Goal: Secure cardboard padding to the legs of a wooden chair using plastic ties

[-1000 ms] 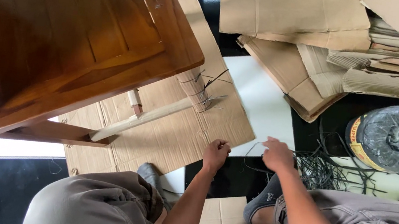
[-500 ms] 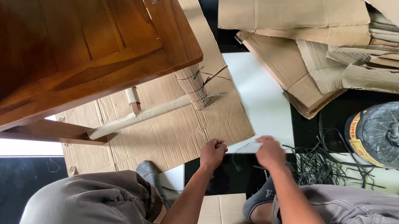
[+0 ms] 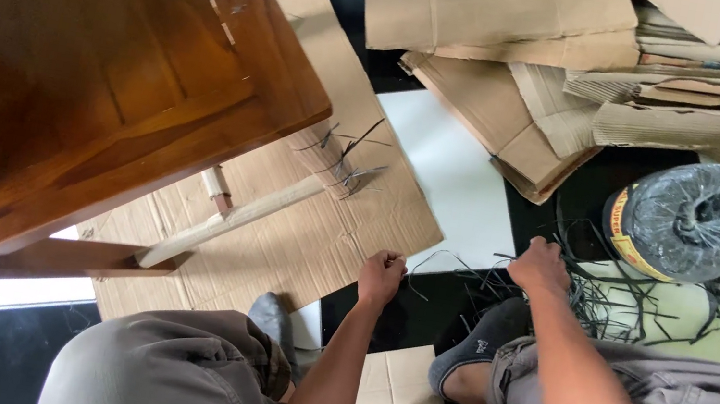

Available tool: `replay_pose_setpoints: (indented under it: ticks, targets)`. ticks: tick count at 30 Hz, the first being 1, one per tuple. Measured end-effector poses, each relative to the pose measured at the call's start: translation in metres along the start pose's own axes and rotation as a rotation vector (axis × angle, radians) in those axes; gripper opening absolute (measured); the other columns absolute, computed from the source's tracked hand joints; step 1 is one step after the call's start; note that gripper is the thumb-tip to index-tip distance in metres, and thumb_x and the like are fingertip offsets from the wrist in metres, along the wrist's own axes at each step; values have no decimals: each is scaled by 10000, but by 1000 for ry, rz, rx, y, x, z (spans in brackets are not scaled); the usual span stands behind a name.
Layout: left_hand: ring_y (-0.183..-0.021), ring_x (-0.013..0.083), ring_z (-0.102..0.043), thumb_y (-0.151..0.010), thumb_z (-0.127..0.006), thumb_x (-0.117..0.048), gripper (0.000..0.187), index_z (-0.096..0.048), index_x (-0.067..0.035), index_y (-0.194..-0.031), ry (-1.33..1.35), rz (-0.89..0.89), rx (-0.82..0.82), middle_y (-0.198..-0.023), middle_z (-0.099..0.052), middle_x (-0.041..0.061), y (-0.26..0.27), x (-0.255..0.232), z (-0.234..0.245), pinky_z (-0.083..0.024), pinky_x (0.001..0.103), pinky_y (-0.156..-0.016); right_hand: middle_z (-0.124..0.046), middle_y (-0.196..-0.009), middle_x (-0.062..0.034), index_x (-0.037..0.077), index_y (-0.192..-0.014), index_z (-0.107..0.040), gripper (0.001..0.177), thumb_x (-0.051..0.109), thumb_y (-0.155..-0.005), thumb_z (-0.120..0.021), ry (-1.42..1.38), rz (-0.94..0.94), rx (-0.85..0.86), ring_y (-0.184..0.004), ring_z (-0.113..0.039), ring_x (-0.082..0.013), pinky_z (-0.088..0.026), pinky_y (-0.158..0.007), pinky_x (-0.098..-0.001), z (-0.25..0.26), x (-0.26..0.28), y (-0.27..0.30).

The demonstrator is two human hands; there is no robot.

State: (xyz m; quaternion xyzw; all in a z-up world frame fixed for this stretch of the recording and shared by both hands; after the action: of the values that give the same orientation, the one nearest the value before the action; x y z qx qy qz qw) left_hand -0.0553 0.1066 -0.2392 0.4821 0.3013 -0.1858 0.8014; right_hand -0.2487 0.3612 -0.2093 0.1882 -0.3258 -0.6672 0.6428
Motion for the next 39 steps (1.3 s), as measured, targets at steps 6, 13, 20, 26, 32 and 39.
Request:
replay_pose_setpoints:
  ticks: [6,13,20,26,32,39]
  targets:
    - [-910,199,-745,-913,-624,-391,347,-741,-171,-1155,-88,28,71,-829,-770,-37,-14,10,-27,-553,382,-871,-190,-1616,-308,103,-1640,-160,1060,330,-813,-785,8,-72,33,-1311,-508,-563,-594,-884,-687,-9,-50,2]
    - [-955,221,-743,-880,-634,-440,336,-758,-224,-1106,-131,48,68,-848,-777,-56,-19,20,-38,-549,394,-898,-264,-1506,-389,-1,-1564,-244,827,234,-932,-724,80,-51,-33,-1145,-616,-598,-632,-800,-674,-91,-105,-53]
    - [-974,213,-737,-885,-614,-415,330,-749,-220,-1116,-134,92,43,-865,-780,-67,-17,27,-24,-551,392,-908,-654,-1211,-266,43,-1388,-605,476,155,-932,-525,51,200,-60,-1012,-708,-487,-621,-817,-598,-82,-57,-43]
    - [-944,213,-740,-922,-604,-378,308,-740,-196,-1130,-103,81,23,-868,-778,-54,-10,39,-8,-563,397,-873,-662,-1284,-223,75,-1360,-621,412,200,-969,-586,-56,288,-44,-1121,-667,-486,-613,-847,-623,-57,25,2]
    - [-932,235,-740,-976,-583,-318,304,-723,-129,-1169,-24,53,-4,-890,-774,-6,-4,43,15,-582,422,-823,-554,-1420,-292,18,-1405,-585,447,97,-967,-623,-185,383,98,-1353,-469,-554,-482,-1009,-728,-24,86,56]
    - [-939,268,-734,-980,-580,-303,313,-721,-106,-1178,64,30,-65,-881,-769,2,-1,63,30,-573,451,-821,-612,-1391,-154,239,-1234,-745,314,204,-948,-620,-134,297,-73,-1248,-592,-472,-555,-937,-636,-22,82,27]
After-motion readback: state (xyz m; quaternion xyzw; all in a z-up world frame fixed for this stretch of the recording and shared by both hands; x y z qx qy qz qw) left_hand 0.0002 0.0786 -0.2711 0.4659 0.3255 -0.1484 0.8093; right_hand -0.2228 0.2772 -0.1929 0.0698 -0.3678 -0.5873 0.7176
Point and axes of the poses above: each hand's wrist, its own y-axis away from the middle knuckle, its own z-axis out of the back of the hand, x = y × z, the point moved 2 cm from there along -y, towards the middle knuckle
